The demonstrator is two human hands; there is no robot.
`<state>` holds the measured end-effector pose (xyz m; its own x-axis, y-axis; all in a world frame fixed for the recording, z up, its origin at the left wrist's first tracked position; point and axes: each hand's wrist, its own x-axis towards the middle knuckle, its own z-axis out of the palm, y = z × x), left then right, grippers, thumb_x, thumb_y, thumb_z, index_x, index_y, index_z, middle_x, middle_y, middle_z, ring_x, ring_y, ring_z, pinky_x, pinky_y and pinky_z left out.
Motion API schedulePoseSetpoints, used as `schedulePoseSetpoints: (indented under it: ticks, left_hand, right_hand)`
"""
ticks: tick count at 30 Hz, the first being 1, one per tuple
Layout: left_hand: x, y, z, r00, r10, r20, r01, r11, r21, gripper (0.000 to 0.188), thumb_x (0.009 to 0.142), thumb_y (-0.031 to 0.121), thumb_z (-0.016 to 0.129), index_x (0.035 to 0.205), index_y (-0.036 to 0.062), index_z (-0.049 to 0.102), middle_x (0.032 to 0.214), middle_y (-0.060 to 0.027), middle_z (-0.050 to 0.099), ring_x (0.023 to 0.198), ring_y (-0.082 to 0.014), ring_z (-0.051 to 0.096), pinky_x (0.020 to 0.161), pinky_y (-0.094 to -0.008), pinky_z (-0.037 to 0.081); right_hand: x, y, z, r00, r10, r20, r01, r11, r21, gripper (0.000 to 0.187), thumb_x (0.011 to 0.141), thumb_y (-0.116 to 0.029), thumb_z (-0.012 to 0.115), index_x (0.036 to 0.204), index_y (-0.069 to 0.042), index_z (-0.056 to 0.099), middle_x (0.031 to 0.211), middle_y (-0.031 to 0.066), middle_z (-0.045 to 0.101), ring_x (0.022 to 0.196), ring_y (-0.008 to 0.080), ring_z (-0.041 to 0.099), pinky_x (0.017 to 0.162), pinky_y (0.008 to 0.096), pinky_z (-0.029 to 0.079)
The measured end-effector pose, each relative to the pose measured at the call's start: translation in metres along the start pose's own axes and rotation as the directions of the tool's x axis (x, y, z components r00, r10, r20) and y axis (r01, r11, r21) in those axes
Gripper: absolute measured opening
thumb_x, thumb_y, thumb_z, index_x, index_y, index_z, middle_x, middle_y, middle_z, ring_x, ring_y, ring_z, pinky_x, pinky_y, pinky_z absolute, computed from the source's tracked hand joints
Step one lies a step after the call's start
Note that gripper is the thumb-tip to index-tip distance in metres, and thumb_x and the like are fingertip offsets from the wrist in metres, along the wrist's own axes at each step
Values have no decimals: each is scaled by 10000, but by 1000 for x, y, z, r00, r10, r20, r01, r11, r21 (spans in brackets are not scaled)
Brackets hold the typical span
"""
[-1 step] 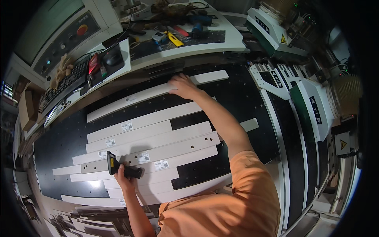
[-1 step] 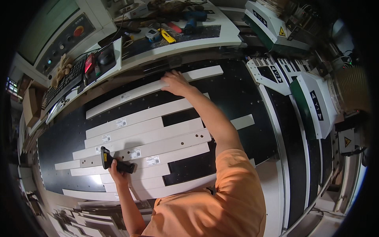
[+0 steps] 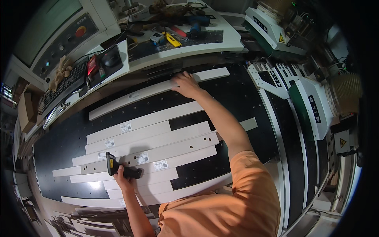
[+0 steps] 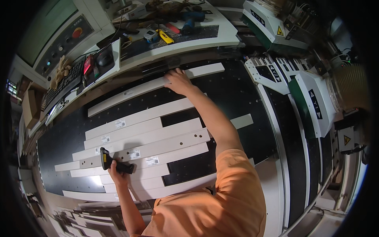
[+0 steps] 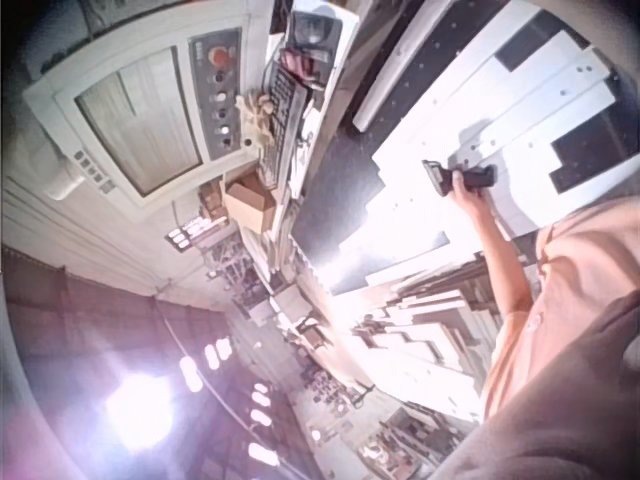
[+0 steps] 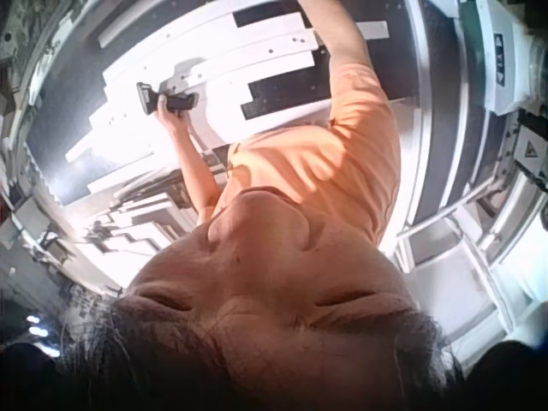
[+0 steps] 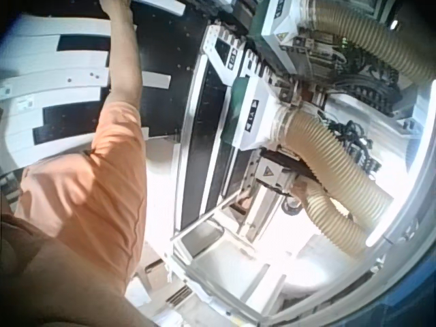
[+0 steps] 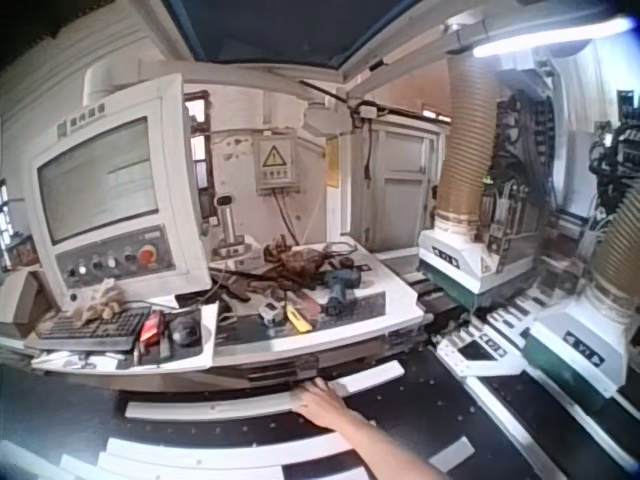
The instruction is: The person repeatedly picks up white rectangular wood panels from a table and floor, scans their barcodes with a handheld scanner, and places them back. The person also uses a yellow air blow gun to clear dust from the table surface between scans.
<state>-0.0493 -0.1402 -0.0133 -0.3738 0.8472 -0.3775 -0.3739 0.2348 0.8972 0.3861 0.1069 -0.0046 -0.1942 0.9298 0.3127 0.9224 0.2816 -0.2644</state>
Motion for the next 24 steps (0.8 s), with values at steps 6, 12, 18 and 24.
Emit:
schedulePoseSetpoints:
  ticks: [6,12,18,24]
  left_hand:
    - [11,-8,-7,998,4,62,-5,1000,15,369,884,307,706,1121,46,595,930,-44,603,713,-180,649,593,-305,582]
    - [16,-4,-14,999,7,53,-13,992,122,367,897,358,684,1083,48,624,865,-36,591,693,-179,666,542,-281,551]
    - [17,-6,-12,1000,16,10,-18,991,132,378,885,409,690,1054,74,644,846,-23,611,585,-121,591,447,-232,428]
    - [14,0,-8,999,10,48,-16,992,127,390,891,422,683,1062,73,639,848,-40,638,644,-162,672,470,-240,485]
  right_hand:
    - [-16,12,5,644,691,-328,-624,723,297,397,909,-208,706,1179,62,596,1170,258,614,1123,442,584,964,521,504]
    - [19,20,27,659,674,-332,-496,722,482,448,941,-120,625,1294,134,515,1319,322,555,1319,485,477,1140,516,391]
    - [12,63,31,651,603,-462,-480,798,365,450,938,-131,635,1292,117,512,1386,336,489,1381,515,395,1164,554,333]
    - [-12,119,16,710,542,-449,-483,840,250,394,930,-156,642,1240,83,592,1392,339,528,1412,461,410,1238,488,288]
